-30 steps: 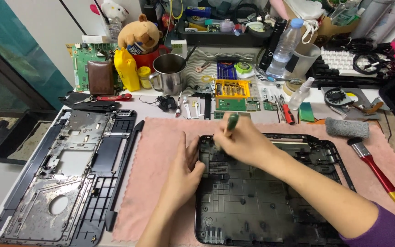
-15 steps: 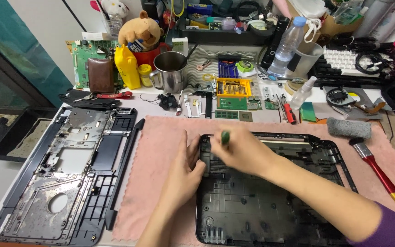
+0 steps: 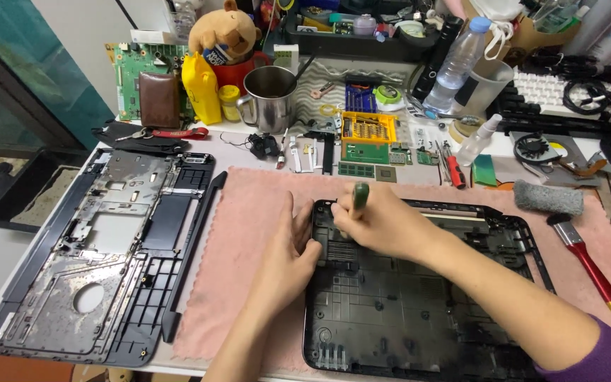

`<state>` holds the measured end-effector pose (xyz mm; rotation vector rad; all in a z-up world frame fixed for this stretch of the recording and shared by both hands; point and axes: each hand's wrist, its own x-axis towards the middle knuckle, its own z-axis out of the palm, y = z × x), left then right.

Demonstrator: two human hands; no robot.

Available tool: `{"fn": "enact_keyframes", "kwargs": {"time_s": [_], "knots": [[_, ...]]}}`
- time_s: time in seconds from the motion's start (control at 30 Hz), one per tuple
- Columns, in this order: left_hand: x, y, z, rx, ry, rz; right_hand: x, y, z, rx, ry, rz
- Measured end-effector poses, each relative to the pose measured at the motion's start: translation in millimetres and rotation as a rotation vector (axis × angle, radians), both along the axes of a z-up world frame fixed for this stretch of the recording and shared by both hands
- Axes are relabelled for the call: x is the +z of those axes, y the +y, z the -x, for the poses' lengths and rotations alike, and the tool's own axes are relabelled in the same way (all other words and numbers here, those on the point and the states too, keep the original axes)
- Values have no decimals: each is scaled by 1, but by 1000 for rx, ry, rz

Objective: Cleaning a disassembled laptop shell by brushing away dust from its internal and external surfaces.

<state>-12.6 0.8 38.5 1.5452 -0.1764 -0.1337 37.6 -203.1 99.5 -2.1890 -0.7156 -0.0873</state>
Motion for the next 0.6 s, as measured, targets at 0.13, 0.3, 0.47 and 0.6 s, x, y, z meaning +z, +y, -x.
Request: {"fn": "enact_keyframes", "kwargs": {"time_s": [0.13,0.3,0.47,0.6], "knots": [[-1,2,-1,-5,-14,-11,-3,4,0,-81,51,-10],[2,1,1,-8,-16,20,18,12,10,-17,165,-9],[2,2,1,-11,-19,16,34,14,17,30,169,47],[6,3,2,-12,-21,-8,24,3,0,-84,13,22]]}}
